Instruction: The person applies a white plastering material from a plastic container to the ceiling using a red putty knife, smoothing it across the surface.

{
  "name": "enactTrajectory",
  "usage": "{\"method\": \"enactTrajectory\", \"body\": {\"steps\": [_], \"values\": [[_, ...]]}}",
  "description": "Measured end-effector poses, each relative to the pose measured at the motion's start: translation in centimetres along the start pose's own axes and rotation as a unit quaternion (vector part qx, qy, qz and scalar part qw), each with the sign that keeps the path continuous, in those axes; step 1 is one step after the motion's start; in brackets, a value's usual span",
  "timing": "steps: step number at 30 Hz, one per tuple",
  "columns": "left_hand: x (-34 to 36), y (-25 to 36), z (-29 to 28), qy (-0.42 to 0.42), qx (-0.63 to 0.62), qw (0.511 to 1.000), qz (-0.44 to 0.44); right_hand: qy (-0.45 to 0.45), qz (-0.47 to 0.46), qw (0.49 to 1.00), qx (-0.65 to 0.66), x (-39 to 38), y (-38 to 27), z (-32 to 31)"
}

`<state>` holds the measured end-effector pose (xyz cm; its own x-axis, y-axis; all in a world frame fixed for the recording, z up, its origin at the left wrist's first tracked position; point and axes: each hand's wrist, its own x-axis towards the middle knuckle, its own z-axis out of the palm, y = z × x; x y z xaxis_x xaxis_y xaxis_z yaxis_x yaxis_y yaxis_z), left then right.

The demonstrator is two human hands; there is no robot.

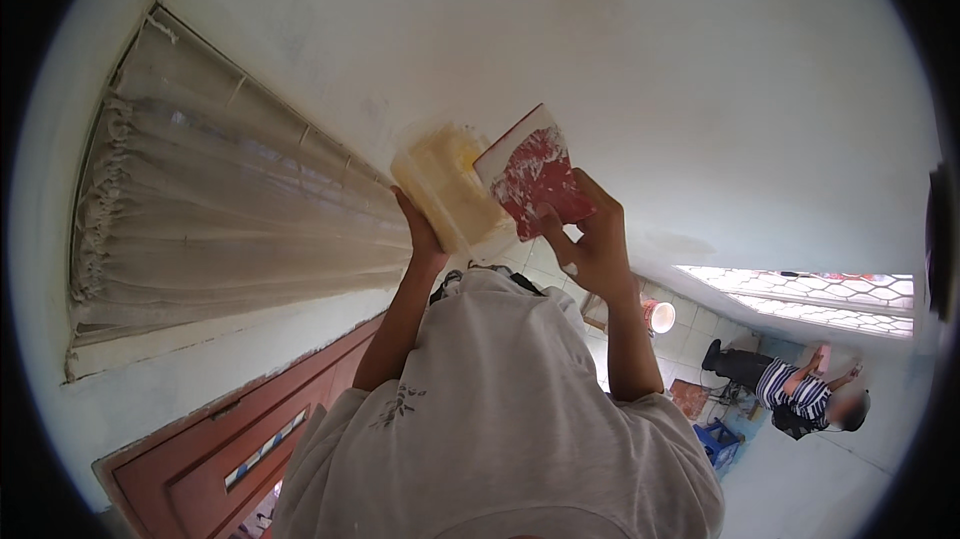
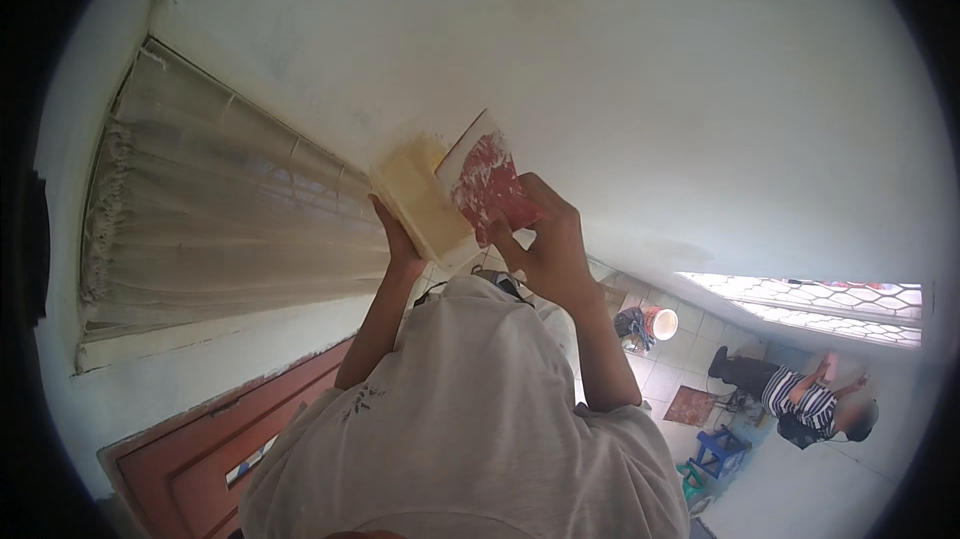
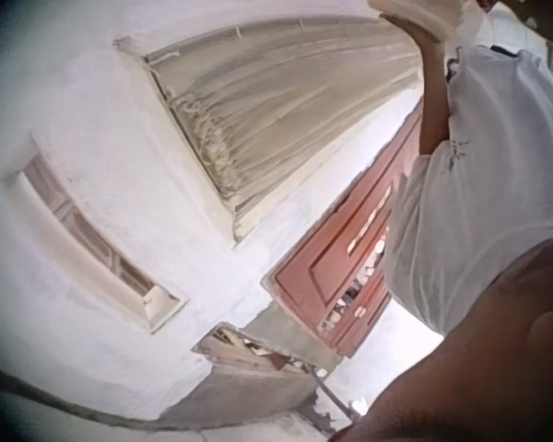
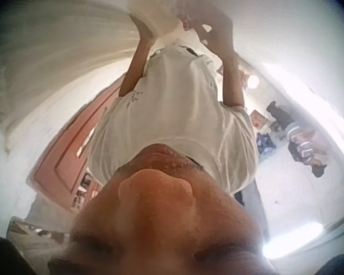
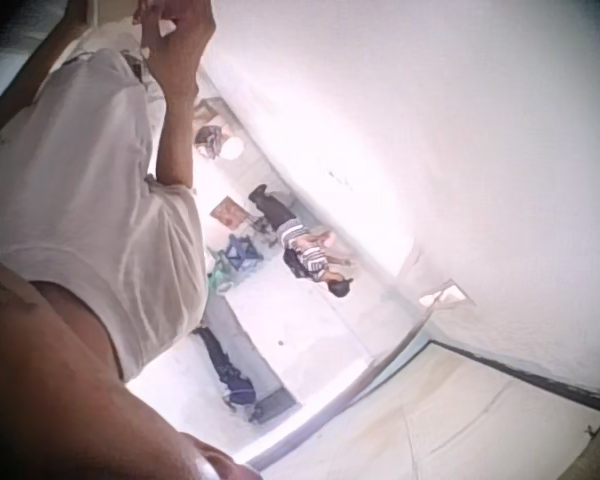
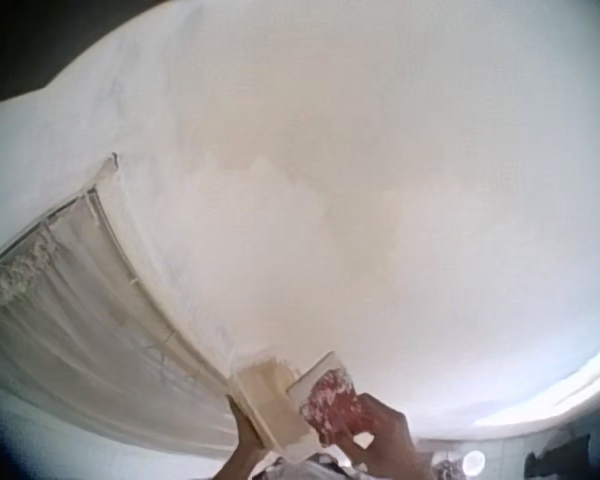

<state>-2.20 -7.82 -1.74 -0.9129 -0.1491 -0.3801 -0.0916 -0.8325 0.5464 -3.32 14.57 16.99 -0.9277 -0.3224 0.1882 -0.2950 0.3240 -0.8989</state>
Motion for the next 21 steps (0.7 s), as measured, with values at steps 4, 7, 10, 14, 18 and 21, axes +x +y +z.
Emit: {"method": "enactTrajectory", "body": {"steps": [4,7,10,14,18,21], "values": [[-0.6,-0.5,1.2,0.019,0.045,0.999,0.017,0.035,0.005,0.999,-0.021,-0.2,-1.1,3.0],[-0.7,-0.7,0.9,0.014,0.064,0.998,0.009,-0.018,0.016,0.997,-0.077,-0.2,-0.1,3.8],[-0.2,-1.2,0.2,0.014,0.094,0.995,0.020,-0.061,-0.001,0.991,-0.118,0.1,0.1,4.6],[0.3,-1.5,-0.6,0.007,0.114,0.993,0.034,-0.074,-0.028,0.984,-0.163,0.1,0.1,5.0],[-0.5,-0.9,0.6,0.045,0.131,0.990,0.038,-0.081,-0.034,0.982,-0.170,0.1,0.1,5.0],[-0.2,-1.0,0.2,0.037,0.133,0.990,0.040,-0.112,-0.027,0.977,-0.181,0.2,-0.5,4.8]]}}
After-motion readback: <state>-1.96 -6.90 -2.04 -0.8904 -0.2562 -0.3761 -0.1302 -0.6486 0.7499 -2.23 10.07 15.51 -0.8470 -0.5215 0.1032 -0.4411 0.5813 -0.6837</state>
